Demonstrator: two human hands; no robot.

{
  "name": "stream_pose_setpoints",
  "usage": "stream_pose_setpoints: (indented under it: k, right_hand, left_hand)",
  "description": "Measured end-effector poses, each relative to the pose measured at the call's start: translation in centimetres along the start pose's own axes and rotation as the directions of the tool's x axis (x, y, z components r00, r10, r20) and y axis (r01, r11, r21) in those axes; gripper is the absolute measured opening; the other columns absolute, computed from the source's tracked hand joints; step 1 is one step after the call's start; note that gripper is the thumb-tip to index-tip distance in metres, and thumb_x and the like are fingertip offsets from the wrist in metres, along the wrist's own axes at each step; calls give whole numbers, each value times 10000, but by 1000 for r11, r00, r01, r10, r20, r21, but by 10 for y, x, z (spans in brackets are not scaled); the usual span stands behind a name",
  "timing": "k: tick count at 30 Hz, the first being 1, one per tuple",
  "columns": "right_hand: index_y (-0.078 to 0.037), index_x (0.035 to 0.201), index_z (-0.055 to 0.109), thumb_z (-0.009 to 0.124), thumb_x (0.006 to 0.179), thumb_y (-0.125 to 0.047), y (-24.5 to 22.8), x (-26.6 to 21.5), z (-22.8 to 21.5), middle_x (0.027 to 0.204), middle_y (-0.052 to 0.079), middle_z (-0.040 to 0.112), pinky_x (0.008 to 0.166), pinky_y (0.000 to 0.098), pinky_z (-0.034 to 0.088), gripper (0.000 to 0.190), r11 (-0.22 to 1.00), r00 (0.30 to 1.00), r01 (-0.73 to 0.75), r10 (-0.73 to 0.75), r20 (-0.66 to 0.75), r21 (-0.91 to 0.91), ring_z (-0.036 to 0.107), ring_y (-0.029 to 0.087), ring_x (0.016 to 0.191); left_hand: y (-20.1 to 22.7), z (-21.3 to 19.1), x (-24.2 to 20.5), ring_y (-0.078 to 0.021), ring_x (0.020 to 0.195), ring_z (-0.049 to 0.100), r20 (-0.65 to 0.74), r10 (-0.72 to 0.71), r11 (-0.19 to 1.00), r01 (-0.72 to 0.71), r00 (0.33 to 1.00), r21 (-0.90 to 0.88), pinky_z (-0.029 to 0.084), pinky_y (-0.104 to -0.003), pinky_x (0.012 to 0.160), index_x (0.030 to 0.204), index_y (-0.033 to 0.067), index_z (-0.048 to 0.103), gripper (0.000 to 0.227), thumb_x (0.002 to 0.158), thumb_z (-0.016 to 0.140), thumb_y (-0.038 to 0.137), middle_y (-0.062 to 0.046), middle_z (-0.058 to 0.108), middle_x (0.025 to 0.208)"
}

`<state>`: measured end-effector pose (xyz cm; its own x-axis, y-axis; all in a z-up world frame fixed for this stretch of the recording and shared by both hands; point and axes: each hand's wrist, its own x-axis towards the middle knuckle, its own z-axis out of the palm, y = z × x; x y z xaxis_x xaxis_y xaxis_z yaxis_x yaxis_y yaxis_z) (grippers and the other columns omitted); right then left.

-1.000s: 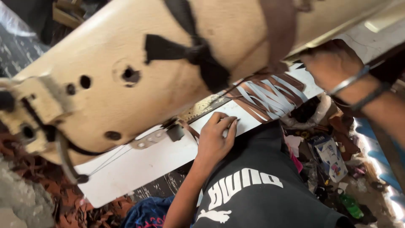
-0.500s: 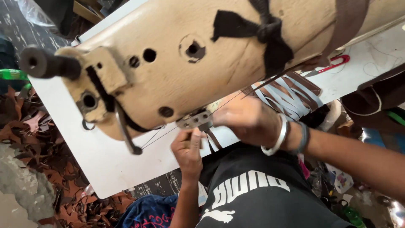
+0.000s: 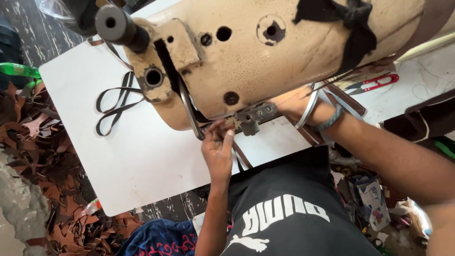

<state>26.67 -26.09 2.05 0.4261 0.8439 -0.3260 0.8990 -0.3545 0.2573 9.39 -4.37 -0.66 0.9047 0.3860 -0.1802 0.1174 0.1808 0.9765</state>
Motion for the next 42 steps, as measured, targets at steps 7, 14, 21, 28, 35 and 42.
stream_pose_setpoints:
  k: [7, 14, 21, 28, 35, 42]
  right_hand:
    - [-51, 1225, 773, 710, 982, -277, 5, 18, 7, 1157, 170, 721, 768, 474, 443, 338, 171, 956, -122, 285, 70, 978, 599, 320, 911]
    - [-91, 1425, 552, 597, 968, -428, 16, 34, 22, 1422, 115, 598, 982, 420, 489, 569, 276, 959, 26, 264, -102, 961, 576, 260, 1240]
    - [-46, 1474, 506, 564, 1033, -335, -4, 42, 77, 1467, 174, 548, 1018, 469, 465, 530, 363, 961, 59, 231, -152, 930, 540, 317, 1293]
    - [6, 1533, 452, 523, 1109, -227, -10, 52, 115, 1519, 241, 490, 1059, 526, 436, 488, 453, 963, 128, 158, -221, 882, 497, 382, 1355]
    - [-130, 1440, 568, 671, 940, -221, -35, -21, -142, 1356, 87, 663, 820, 387, 571, 518, 797, 669, 413, 63, -741, 440, 727, 289, 1069]
    - [-99, 982, 668, 681, 931, -178, -42, -19, -137, 847, 76, 683, 603, 409, 542, 95, 810, 858, 264, 51, -511, 523, 691, 261, 744]
  left_hand:
    - [27, -36, -7, -181, 1163, 655, 51, 77, 994, -80, 996, 69, 547, -316, 1017, 1352, -46, 557, 433, 943, 702, -52, -169, 669, 1261]
    - [61, -59, -19, -151, 1090, 634, 192, -13, 990, 40, 981, -133, 539, -293, 938, 1381, 42, 478, 537, 893, 657, -94, -79, 603, 1281]
    - [54, -63, -23, -195, 1053, 692, 165, -41, 996, 53, 985, -71, 587, -324, 909, 1302, 10, 549, 446, 897, 693, -108, -126, 670, 1177]
    - [49, -69, -23, -197, 1023, 690, 117, -45, 975, 69, 992, -210, 578, -327, 912, 1266, -20, 612, 418, 880, 738, -122, -138, 697, 1173]
    - [72, -52, -25, -121, 973, 622, 87, 68, 989, -56, 994, -135, 556, -272, 849, 1410, -15, 536, 606, 851, 725, -154, -108, 663, 1340]
    - [60, -36, 13, -114, 1012, 626, 164, 95, 965, -50, 982, -257, 589, -319, 918, 1388, -36, 552, 545, 895, 759, -143, -54, 642, 1134]
